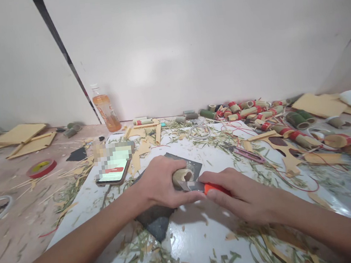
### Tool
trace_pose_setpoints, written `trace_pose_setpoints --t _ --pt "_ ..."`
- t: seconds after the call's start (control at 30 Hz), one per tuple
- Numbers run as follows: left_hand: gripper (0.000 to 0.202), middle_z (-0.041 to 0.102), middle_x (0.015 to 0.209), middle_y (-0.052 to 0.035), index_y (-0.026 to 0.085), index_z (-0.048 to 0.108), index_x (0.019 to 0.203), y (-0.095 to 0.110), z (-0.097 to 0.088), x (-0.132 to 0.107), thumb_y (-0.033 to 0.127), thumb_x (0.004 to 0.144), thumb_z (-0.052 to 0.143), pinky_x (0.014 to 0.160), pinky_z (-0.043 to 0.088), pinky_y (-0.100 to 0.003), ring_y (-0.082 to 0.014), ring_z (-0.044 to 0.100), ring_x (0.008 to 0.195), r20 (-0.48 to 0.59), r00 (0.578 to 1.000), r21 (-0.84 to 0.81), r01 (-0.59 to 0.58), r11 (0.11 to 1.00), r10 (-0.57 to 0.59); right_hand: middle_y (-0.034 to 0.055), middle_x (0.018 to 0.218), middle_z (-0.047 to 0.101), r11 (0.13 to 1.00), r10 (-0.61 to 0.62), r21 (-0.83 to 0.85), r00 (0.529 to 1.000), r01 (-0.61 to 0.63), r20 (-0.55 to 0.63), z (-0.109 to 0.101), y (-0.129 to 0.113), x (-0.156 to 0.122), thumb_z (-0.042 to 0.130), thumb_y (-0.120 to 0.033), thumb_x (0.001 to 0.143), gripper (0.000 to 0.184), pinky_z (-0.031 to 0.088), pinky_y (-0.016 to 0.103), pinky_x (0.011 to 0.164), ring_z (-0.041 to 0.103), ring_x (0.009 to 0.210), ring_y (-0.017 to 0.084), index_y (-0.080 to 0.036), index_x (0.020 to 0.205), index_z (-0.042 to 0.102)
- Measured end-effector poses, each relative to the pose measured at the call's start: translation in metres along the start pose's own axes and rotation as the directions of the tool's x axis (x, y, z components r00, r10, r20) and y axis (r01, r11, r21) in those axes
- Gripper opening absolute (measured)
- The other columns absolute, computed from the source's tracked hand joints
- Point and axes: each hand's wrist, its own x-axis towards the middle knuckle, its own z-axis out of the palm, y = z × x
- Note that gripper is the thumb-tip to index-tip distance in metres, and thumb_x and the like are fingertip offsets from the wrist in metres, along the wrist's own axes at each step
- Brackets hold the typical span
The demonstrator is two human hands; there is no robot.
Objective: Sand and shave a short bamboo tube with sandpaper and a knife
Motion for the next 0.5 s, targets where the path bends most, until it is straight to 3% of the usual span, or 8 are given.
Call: trace_pose_setpoints --t 0.3,0.5 --pt "0.045 0.037 0.048 0.0045 0.019 0.043 0.057 0.001 0.005 -0.001 0.058 0.078 0.05 0.049 0.025 -0.028 -0.0107 0.03 0.046 -0.044 0.999 0.104 -0.004 0.995 0.009 -0.0033 0.064 0.05 0.998 0.008 -0.06 0.998 -0.012 -0.07 0.004 0.004 0.003 0.032 -0.041 0.1 0.031 0.029 0.025 0.055 0.047 0.056 0.013 -0.021 0.08 0.047" --pt "0.046 0.045 0.052 0.003 0.018 0.043 0.058 0.002 0.007 0.002 0.057 0.082 0.048 0.052 0.028 -0.027 -0.0117 0.038 0.051 -0.018 0.984 0.053 0.18 0.982 -0.179 -0.0014 0.063 0.054 0.958 0.066 -0.26 0.974 -0.123 -0.217 0.008 0.014 0.006 0.031 -0.041 0.098 0.031 0.027 0.027 0.055 0.048 0.055 0.016 -0.021 0.085 0.05"
